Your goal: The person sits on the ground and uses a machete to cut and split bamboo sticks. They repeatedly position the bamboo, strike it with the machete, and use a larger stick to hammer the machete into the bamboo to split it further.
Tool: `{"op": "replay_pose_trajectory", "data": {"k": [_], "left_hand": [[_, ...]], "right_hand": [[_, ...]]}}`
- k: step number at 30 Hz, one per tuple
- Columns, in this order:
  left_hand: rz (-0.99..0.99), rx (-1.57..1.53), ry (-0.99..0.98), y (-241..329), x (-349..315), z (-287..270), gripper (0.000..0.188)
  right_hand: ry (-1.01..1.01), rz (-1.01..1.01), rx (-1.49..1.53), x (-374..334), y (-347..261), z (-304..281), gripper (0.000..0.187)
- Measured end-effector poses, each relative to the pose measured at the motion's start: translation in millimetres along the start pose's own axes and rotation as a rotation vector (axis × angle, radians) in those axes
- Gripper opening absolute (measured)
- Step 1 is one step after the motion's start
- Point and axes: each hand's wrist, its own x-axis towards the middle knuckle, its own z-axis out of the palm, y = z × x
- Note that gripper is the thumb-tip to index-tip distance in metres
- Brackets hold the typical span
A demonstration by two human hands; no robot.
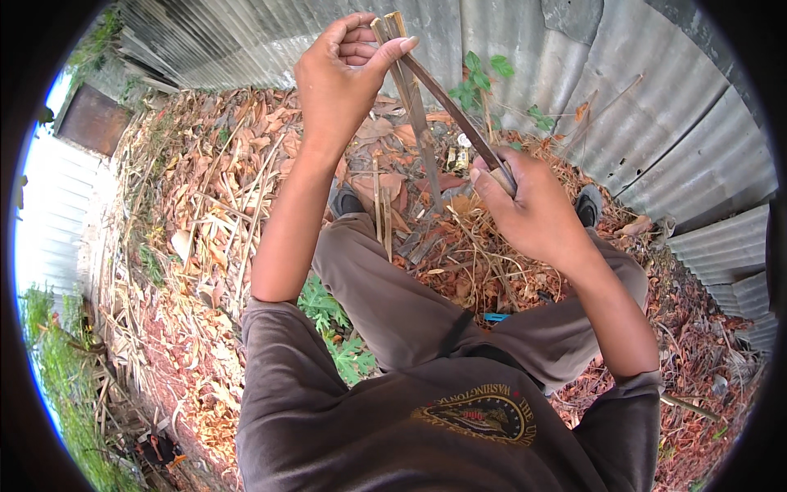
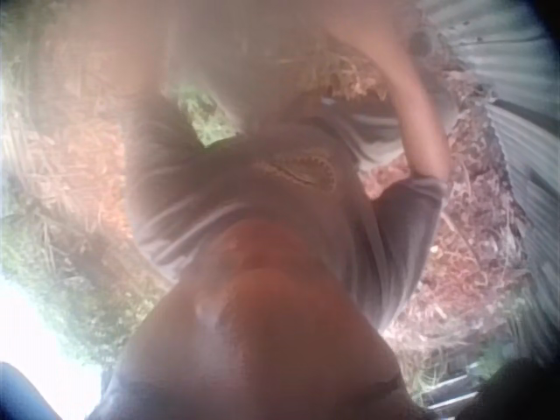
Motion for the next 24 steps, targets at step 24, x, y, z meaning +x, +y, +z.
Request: {"op": "replay_pose_trajectory", "data": {"k": [24], "left_hand": [[-0.184,-0.382,-0.054,10.8,-20.7,9.0,0.028]], "right_hand": [[-0.297,0.395,0.443,-48.4,51.9,31.6,0.014]]}}
